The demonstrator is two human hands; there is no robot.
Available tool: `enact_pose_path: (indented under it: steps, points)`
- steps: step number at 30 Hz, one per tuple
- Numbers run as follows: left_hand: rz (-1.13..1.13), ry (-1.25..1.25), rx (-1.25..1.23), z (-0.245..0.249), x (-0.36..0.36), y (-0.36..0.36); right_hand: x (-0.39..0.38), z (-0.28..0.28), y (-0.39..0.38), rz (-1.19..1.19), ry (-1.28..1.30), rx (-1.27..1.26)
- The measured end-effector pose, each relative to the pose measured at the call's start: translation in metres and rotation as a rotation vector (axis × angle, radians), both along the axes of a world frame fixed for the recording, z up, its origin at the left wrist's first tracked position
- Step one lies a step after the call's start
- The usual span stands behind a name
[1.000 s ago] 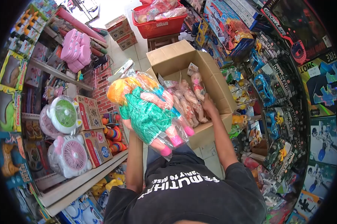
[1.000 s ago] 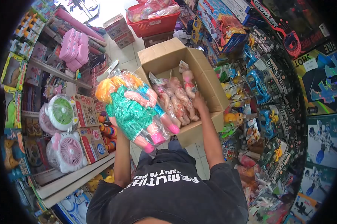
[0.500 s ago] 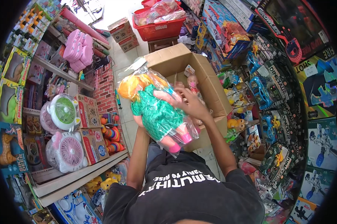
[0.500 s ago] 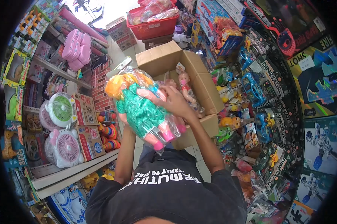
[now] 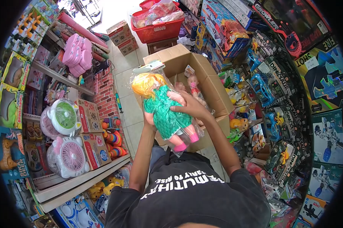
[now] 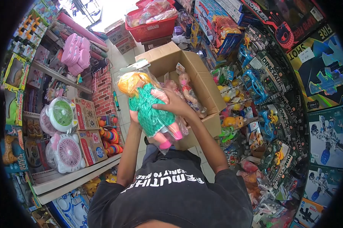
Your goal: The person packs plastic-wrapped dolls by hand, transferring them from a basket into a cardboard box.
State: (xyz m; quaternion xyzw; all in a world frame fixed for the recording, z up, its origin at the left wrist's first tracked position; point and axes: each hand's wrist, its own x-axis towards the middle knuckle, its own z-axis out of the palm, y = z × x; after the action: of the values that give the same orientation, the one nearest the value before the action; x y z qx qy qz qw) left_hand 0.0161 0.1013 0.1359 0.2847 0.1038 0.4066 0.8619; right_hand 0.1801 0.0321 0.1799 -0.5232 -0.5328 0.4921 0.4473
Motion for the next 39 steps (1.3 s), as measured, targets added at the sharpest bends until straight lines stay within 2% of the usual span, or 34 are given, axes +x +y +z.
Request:
enact_pose_path:
  steps: [1, 3, 4, 6, 7, 9, 11, 13, 15, 17, 18, 19, 21, 22, 25, 26, 27, 29, 31, 32, 36, 38, 39]
  points:
    - [0.001, 0.001, 0.001, -0.002, -0.001, 0.001, 0.000, 0.002, -0.001, 0.001, 0.001, 0.001]
    - [0.084, 0.244, 0.355, -0.015, -0.003, 0.003, -0.001, 0.007, -0.007, -0.016, 0.223, -0.028]
    - [0.080, 0.243, 0.355, -0.023, -0.006, 0.005, 0.001, 0.007, -0.009, -0.020, 0.223, -0.029]
    - [-0.116, 0.020, -0.125, -0.036, -0.013, 0.010, 0.006, 0.007, -0.012, -0.050, 0.404, -0.045]
    - [-0.121, 0.018, -0.125, -0.030, -0.013, 0.007, 0.009, 0.008, -0.013, -0.055, 0.402, -0.043]
    - [-0.120, 0.051, -0.193, -0.018, -0.016, 0.000, 0.017, 0.012, -0.017, -0.106, 0.558, -0.080]
    - [-0.112, 0.082, -0.260, -0.034, -0.018, 0.005, 0.023, 0.022, -0.021, -0.143, 0.563, -0.080]
    - [-0.116, 0.090, -0.257, -0.059, -0.024, 0.016, 0.037, 0.027, -0.023, -0.272, 0.474, 0.048]
    - [-0.169, 0.006, -0.254, -0.045, -0.027, 0.013, 0.054, 0.036, -0.027, -0.349, 0.429, 0.030]
    - [-0.075, 0.075, -0.281, -0.042, -0.031, 0.013, 0.075, 0.033, -0.027, -0.441, 0.066, 0.162]
    - [-0.064, 0.086, -0.273, -0.043, -0.035, 0.015, 0.077, 0.030, -0.029, -0.550, 0.089, 0.161]
    - [-0.063, 0.085, -0.274, -0.041, -0.038, 0.015, 0.083, 0.030, -0.030, -0.550, 0.089, 0.160]
    - [-0.041, 0.078, -0.253, -0.037, -0.045, 0.016, 0.097, 0.028, -0.029, -0.624, -0.544, 0.072]
    - [-0.030, 0.077, -0.276, -0.040, -0.047, 0.018, 0.094, 0.024, -0.026, -0.653, -0.623, 0.117]
    - [-0.005, 0.080, -0.275, -0.034, -0.044, 0.015, 0.100, -0.039, -0.008, -0.615, -0.704, 0.188]
    - [-0.006, 0.079, -0.274, -0.036, -0.041, 0.015, 0.093, -0.047, -0.005, -0.579, -0.798, 0.007]
    - [-0.005, 0.086, -0.281, -0.039, -0.039, 0.015, 0.083, -0.060, 0.000, -0.580, -0.798, 0.008]
    - [-0.002, 0.095, -0.287, -0.039, -0.033, 0.015, 0.068, -0.103, 0.006, -0.712, -1.151, 0.071]
    - [-0.053, 0.096, -0.275, -0.033, -0.027, 0.012, 0.065, -0.160, 0.006, -0.734, -1.226, 0.080]
    - [-0.051, 0.130, -0.289, -0.035, -0.024, 0.013, 0.061, -0.167, 0.006, -0.755, -1.303, 0.091]
    - [-0.065, 0.229, -0.276, -0.047, -0.011, 0.019, 0.053, -0.167, -0.006, -0.683, -1.205, -0.024]
    - [-0.058, 0.236, -0.249, -0.050, 0.003, 0.024, 0.057, -0.163, -0.010, -0.487, -1.128, -0.130]
    - [-0.044, 0.245, -0.221, -0.051, 0.010, 0.026, 0.064, -0.173, -0.010, -0.492, -1.131, -0.129]
